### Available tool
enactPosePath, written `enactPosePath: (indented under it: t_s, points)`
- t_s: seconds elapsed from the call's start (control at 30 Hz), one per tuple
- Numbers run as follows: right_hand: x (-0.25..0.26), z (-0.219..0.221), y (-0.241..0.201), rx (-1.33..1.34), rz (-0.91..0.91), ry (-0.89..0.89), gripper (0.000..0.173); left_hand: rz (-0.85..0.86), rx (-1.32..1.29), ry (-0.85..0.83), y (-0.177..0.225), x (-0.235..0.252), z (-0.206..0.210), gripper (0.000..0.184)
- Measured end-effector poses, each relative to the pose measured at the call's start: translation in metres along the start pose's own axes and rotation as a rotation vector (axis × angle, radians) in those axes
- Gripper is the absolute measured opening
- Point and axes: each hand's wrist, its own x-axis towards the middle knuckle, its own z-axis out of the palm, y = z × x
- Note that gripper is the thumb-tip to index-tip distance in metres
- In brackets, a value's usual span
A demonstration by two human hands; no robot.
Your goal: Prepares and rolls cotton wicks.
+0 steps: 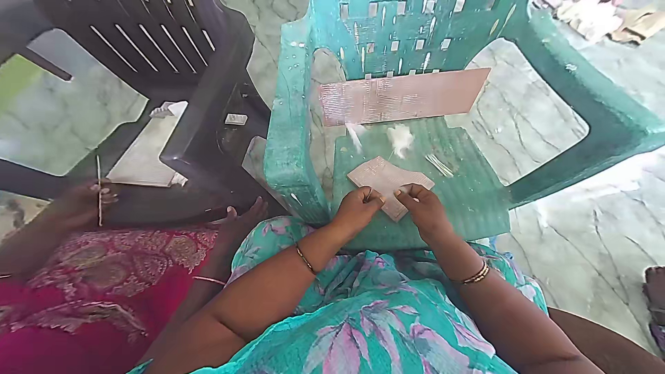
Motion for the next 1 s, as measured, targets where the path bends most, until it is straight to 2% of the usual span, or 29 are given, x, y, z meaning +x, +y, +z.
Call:
enactPosePath:
  t_s: [0.13, 0.27, 0.4, 0.5, 0.6, 0.8, 0.9, 1.0]
  points:
    - [0.021, -0.002, 0.016, -0.383, -0.113, 0.047, 0.025, -0.059, 0.277, -0.031, 0.003, 0.005, -0.007, 0.034]
    - [0.030, -0.004, 0.017, -0.575, -0.128, 0.094, 0.026, -0.074, 0.560, -0.075, 0.006, 0.000, -0.007, 0.045]
    - [0.034, -0.009, 0.018, -0.618, -0.133, 0.122, 0.028, 0.000, 0.671, -0.026, 0.004, -0.001, -0.004, 0.038]
    - [0.038, -0.013, 0.023, -0.642, -0.138, 0.132, 0.037, 0.052, 0.670, -0.002, 0.001, 0.002, -0.002, 0.027]
    - [0.042, -0.019, 0.025, -0.662, -0.127, 0.136, 0.043, 0.077, 0.701, 0.014, 0.001, 0.006, 0.000, 0.023]
    - [0.047, -0.027, 0.023, -0.670, -0.142, 0.174, 0.041, 0.087, 0.778, 0.037, 0.005, 0.013, 0.002, 0.021]
    - [0.054, -0.024, 0.023, -0.714, -0.250, 0.073, 0.036, 0.081, 0.812, 0.032, 0.007, 0.014, 0.002, 0.022]
    - [0.061, -0.018, 0.025, -0.814, -0.423, -0.209, 0.049, 0.099, 0.822, 0.044, 0.007, 0.012, 0.004, 0.022]
